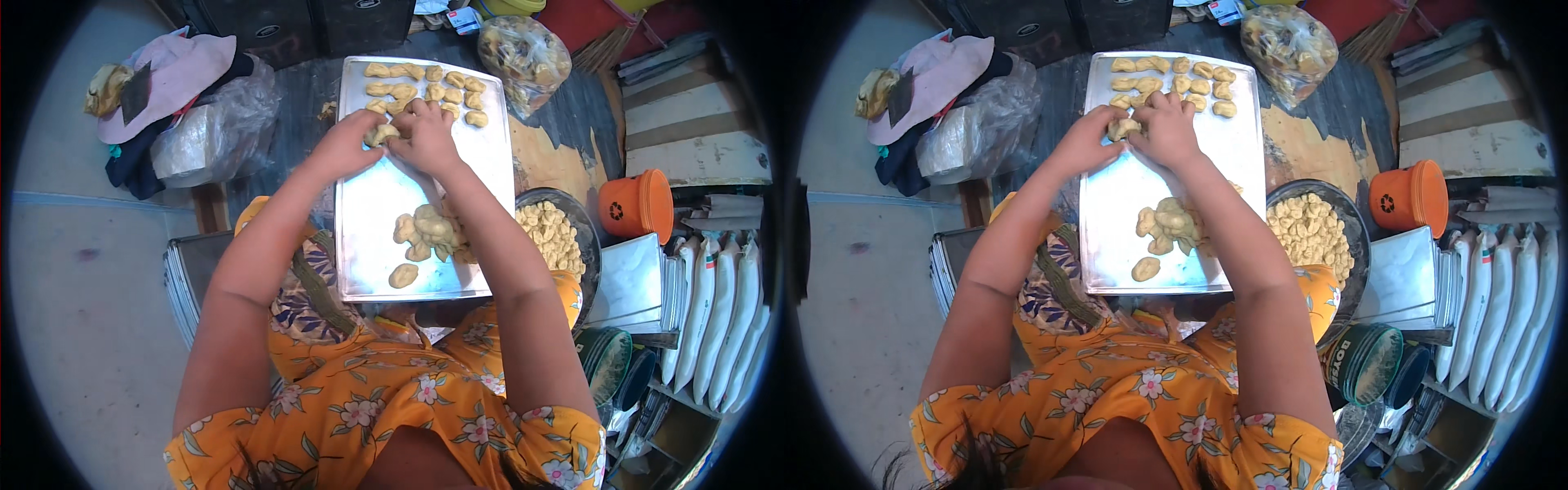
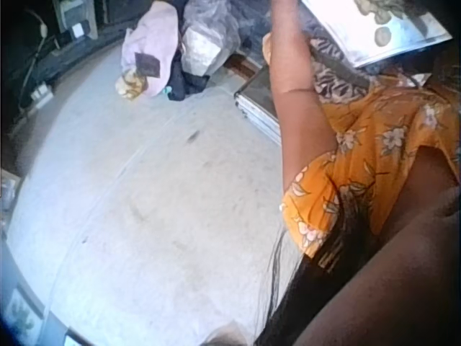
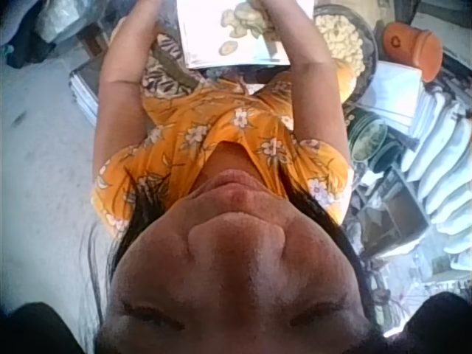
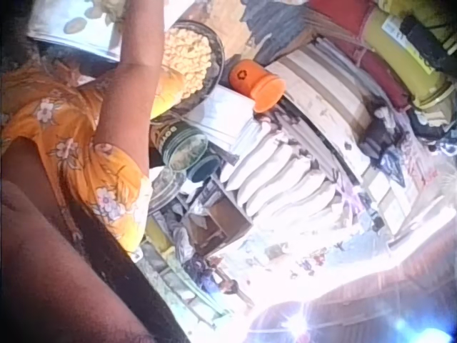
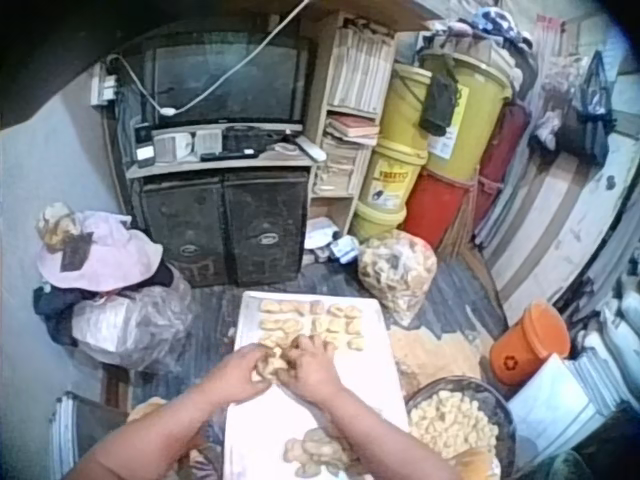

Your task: The person cleans metal baking trays with a cloth and scraper, mixes dough in a bowl, and arranges dough pieces in rows on the trays by hand.

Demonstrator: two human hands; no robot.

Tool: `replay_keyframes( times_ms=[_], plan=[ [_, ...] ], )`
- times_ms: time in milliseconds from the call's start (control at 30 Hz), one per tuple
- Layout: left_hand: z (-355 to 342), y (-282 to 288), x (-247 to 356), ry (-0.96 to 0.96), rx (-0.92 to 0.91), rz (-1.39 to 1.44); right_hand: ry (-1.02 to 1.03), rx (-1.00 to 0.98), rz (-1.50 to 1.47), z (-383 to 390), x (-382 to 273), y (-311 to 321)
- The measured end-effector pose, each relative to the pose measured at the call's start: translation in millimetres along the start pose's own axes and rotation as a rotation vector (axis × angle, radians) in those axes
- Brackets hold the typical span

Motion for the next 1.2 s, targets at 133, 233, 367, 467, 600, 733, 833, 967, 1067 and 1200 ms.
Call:
replay_keyframes(
  times_ms=[133, 233, 367, 467, 600, 733, 833, 967, 1067, 1200],
  plan=[
    [-3, 0, -1, 0.212, -0.112, 0.279, -0.235, -0.124, -0.597, 2, 12, 13],
    [0, -1, -4, 0.365, -0.148, 0.806, -0.380, -0.188, -1.186, 7, 2, 23],
    [8, -2, 12, 0.418, -0.109, 1.237, -0.210, -0.178, -1.324, 14, -1, 30],
    [10, 6, 13, 0.445, -0.159, 1.272, -0.310, -0.179, -1.394, 18, 11, 34],
    [10, 9, 12, 0.438, -0.216, 1.311, -0.398, -0.114, -1.543, 22, 14, 32],
    [10, 3, 18, 0.521, -0.234, 1.236, -0.384, -0.160, -1.359, 24, 4, 35],
    [8, -2, 3, 0.493, -0.172, 1.001, -0.460, -0.080, -1.215, 24, 37, 40],
    [0, -8, -14, 0.396, 0.012, 0.728, -0.582, 0.085, -1.104, 28, 79, 28],
    [-4, -13, -4, 0.286, 0.086, 0.519, -0.489, 0.078, -0.755, 30, 69, 13],
    [-4, -10, -2, -0.042, 0.040, -0.072, -0.458, 0.042, -0.516, 24, 73, 2]
  ],
)
Point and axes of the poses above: each hand's wrist, its own z-axis away from the middle knuckle, its own y-axis out of the back of the hand, x = y × z, the point moved 2 cm from there along -z, towards the middle knuckle, and after that the axes turned 1 degree about -z, right-handed, at the moved point
